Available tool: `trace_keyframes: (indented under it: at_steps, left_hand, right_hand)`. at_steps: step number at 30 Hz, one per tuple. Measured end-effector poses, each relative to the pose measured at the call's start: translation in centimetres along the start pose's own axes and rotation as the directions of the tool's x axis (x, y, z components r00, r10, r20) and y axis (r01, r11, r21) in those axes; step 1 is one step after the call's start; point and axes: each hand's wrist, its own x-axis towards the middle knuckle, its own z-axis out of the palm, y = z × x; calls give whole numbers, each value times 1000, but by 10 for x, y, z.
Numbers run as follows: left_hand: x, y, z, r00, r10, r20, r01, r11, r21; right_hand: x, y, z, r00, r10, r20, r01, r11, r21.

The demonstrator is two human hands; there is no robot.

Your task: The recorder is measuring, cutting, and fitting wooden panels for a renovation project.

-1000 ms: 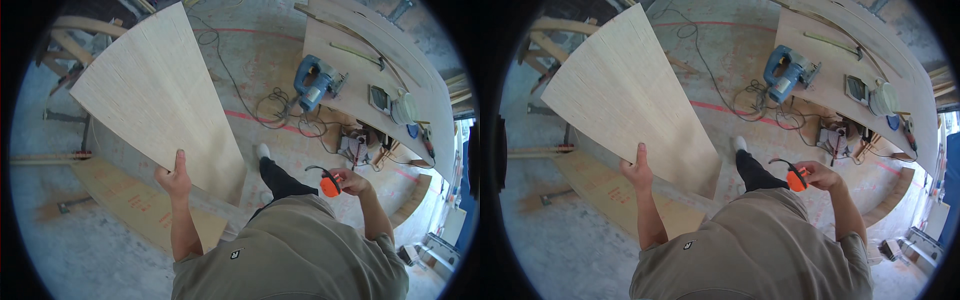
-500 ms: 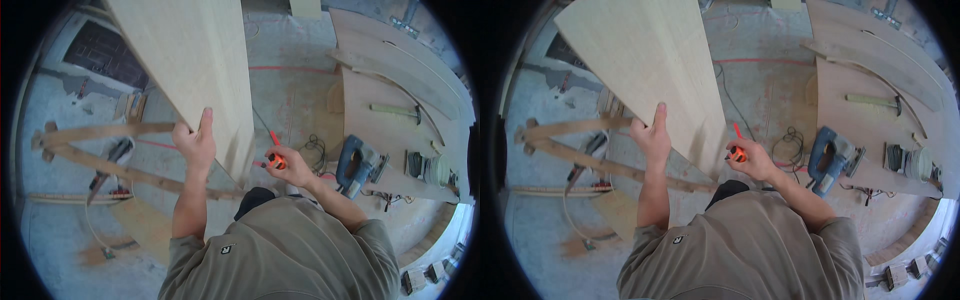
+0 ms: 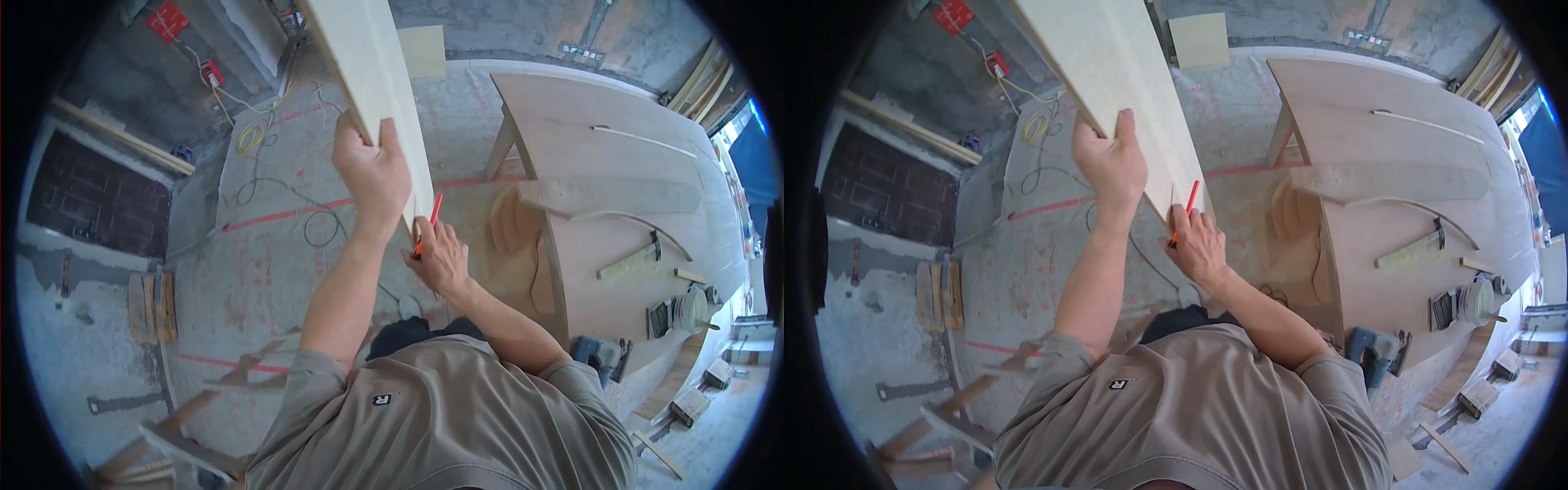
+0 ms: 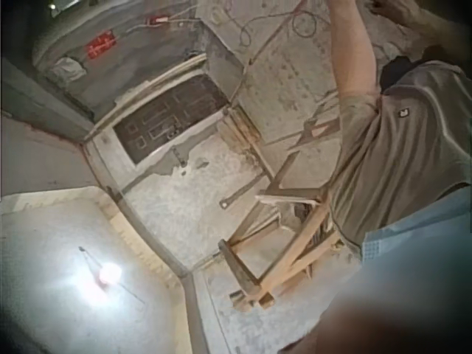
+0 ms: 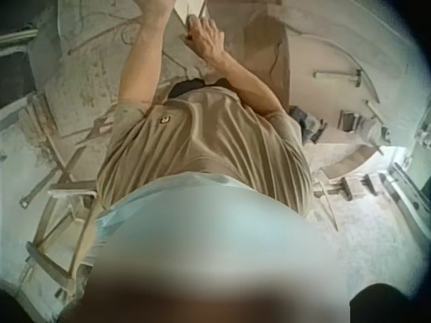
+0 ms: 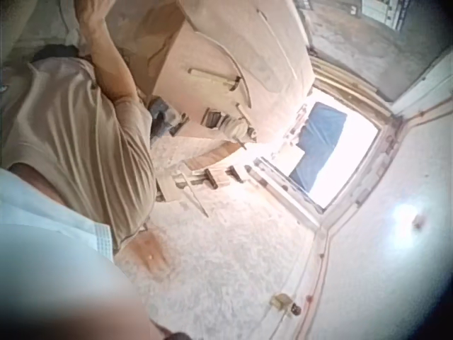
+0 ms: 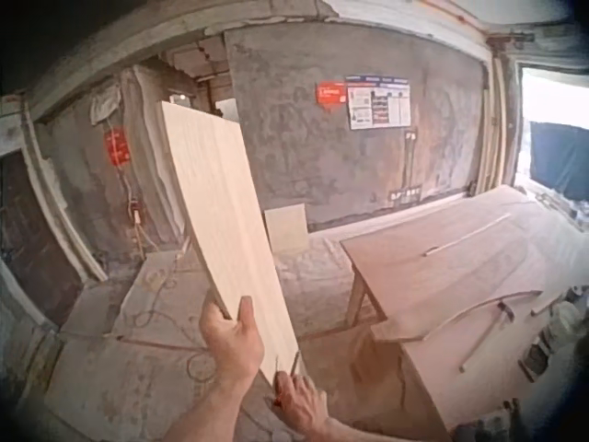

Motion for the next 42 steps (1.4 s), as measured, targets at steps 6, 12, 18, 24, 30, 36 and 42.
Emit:
trace_keyframes:
  at_steps: [6,12,18,24,30,36,42]
  left_hand:
    - [118,-56,88,981,146,127,-129,983,-131]
    - [209,-95,194,916,335,223,-300,938,-176]
    - [298,-126,298,828,412,381,-346,909,-232]
    - [426,-280,334,620,354,700,-336,926,-170]
    - [432,-580,349,-143,-534,833,701,540,466]
    - [447,-669,420,-152,-447,881,512,727,457]
    - [452,-771,454,-136,-467,874,702,577,418]
  right_hand:
    - [150,21,13,972,81,-221,-100,992,-74]
    - [291,60,25,900,40,-435,-13,998,64]
    - [436,102,22,824,26,-566,134,962,238]
    - [547,145,-17,701,150,-697,245,867,434]
    - [657,171,9,697,246,-674,184,846,500]
    - [735,198,46,695,459,-553,-34,790,613]
    - [730,217,44,543,649,-533,-74,670,739]
